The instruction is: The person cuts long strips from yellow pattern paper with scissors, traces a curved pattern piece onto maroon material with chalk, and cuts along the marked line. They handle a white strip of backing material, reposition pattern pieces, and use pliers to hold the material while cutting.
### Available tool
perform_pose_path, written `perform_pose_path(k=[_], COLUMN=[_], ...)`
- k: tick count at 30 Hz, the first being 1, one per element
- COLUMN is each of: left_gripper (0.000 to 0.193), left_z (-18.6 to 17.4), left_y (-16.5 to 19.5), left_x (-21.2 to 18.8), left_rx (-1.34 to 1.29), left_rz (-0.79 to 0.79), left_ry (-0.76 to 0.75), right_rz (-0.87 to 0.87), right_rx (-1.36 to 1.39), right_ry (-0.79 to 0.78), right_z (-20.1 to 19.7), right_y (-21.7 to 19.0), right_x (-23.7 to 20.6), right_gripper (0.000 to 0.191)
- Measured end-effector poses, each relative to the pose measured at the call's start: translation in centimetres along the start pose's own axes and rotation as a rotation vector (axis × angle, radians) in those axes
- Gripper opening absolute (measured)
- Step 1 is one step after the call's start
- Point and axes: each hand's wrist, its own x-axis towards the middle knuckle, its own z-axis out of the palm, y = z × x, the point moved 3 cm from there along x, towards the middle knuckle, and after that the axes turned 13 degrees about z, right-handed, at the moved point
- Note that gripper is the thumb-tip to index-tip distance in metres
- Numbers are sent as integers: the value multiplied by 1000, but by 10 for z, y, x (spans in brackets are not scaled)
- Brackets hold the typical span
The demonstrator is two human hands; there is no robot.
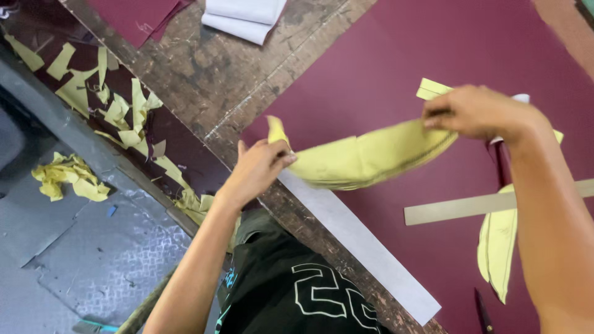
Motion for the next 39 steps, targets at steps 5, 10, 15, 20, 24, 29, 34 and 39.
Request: perform_pose_path(k=[5,10,15,20,24,29,34,39], left_gripper=[30,21,22,22,21,17,19,20], left_z=[-19,-12,7,17,19,26,33,30], left_y=[-61,-107,-120,-133,-138,-137,-137,-133], left_x=[13,37,48,45,44,43,40,36], left_rx=[-154,-230,-116,-150,-133,-68,-92,-26], left_rz=[-104,-278,-332,-395,-407,-310,-285,-273], left_ry=[59,197,341,365,372,442,446,400], right_rz=[-51,-163,-272,-271,-168,126,428,442], right_rx=[8,35,231,404,620,861,1046,1011], right_ry=[158,329,649,732,863,789,518,575], right_z=[-40,-54,-52,-50,-37,21,82,98], right_y=[-25,-51,-77,-96,-104,-96,-102,-130], right_x=[94,168,201,224,233,228,213,193], right_gripper=[37,38,17,19,47,56,65,80])
